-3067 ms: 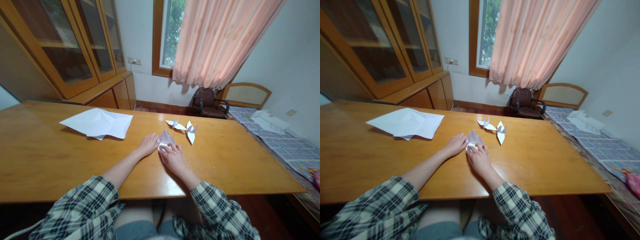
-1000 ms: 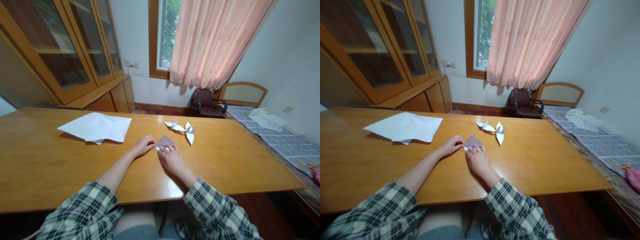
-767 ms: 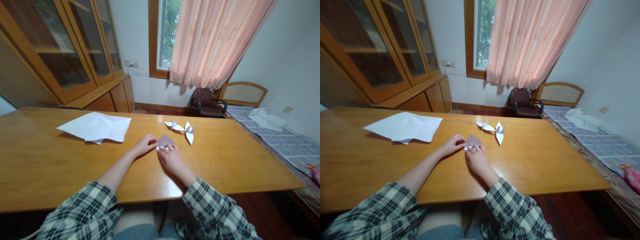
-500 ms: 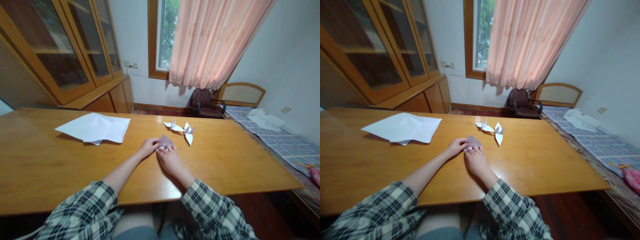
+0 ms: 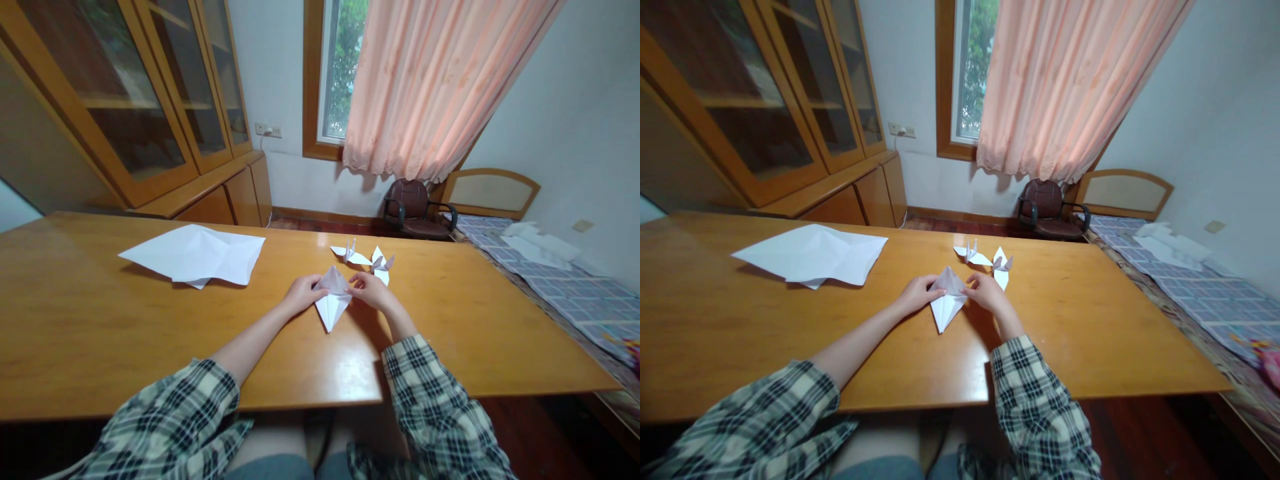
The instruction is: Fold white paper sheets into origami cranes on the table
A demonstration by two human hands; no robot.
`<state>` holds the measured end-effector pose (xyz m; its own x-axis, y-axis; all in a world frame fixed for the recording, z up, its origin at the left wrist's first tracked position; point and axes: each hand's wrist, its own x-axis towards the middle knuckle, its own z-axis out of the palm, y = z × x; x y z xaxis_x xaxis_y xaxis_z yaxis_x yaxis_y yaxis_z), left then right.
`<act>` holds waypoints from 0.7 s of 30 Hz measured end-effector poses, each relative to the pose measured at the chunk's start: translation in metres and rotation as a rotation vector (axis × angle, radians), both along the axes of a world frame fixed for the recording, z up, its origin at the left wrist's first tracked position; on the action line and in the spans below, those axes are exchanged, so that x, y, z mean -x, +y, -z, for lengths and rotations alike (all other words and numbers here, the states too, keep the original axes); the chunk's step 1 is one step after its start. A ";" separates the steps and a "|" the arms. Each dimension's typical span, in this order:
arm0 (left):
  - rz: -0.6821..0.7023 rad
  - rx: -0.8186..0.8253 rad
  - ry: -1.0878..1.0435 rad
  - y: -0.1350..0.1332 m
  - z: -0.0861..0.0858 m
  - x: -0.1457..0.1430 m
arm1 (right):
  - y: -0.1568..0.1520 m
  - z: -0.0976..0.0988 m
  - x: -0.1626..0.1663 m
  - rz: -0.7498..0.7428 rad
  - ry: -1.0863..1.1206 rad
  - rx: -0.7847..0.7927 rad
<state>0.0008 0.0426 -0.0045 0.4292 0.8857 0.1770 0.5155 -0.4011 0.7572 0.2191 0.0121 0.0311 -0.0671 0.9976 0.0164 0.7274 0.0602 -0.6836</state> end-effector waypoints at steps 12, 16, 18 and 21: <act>-0.111 -0.095 0.156 0.000 0.001 -0.014 | -0.005 0.008 0.021 0.027 -0.164 -0.022; -0.131 -0.132 0.212 -0.003 -0.001 -0.018 | -0.010 0.007 0.030 0.082 -0.250 -0.056; -0.155 -0.139 0.235 -0.004 -0.001 -0.019 | -0.011 0.008 0.035 0.099 -0.291 -0.077; -0.174 -0.155 0.263 -0.006 -0.001 -0.020 | -0.013 0.010 0.042 0.127 -0.330 -0.097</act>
<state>0.0205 0.0370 -0.0036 0.3230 0.9208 0.2187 0.7555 -0.3901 0.5263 0.1775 -0.0006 0.0213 0.0396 0.9932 0.1094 0.9136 0.0084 -0.4065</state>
